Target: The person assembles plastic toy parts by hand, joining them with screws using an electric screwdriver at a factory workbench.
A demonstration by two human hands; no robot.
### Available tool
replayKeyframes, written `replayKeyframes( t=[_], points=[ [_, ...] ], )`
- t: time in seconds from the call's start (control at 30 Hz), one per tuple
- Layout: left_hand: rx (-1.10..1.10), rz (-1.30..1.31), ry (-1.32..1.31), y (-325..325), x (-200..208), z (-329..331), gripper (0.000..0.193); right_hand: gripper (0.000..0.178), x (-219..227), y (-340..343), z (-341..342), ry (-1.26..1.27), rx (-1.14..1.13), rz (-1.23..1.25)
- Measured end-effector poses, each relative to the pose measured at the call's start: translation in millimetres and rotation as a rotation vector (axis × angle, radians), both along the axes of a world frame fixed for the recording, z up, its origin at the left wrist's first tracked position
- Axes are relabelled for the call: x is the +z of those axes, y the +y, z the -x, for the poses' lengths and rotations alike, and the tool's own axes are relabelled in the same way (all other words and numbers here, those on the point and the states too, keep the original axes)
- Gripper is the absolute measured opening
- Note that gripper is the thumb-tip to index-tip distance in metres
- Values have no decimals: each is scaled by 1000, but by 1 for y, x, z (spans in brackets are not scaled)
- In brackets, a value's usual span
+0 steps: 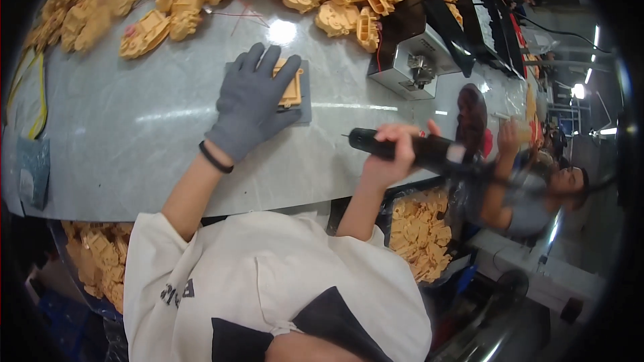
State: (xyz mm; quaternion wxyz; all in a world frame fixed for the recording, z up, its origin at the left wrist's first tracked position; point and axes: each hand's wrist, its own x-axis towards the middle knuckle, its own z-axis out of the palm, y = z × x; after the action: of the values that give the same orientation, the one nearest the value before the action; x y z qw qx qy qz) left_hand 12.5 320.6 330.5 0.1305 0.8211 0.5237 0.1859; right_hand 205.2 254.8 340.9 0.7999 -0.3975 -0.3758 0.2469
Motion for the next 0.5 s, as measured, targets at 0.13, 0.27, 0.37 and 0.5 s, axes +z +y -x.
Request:
replayKeyframes(
  t=[0.13, 0.27, 0.37, 0.5],
  points=[
    [-49, -42, -245, -16, -18, 18, 78, 44, 24, -7, -45, 71, -170, -85],
    [65, 22, -406, -24, -35, 32, 78, 45, 21, -5, -34, 53, -76, -96],
    [100, 20, -348, -26, -31, 32, 74, 47, 5, -3, -17, 16, 22, -33],
    [259, 24, -1092, -47, -8, 24, 65, 44, -10, -4, 3, -158, 29, 74]
  ],
)
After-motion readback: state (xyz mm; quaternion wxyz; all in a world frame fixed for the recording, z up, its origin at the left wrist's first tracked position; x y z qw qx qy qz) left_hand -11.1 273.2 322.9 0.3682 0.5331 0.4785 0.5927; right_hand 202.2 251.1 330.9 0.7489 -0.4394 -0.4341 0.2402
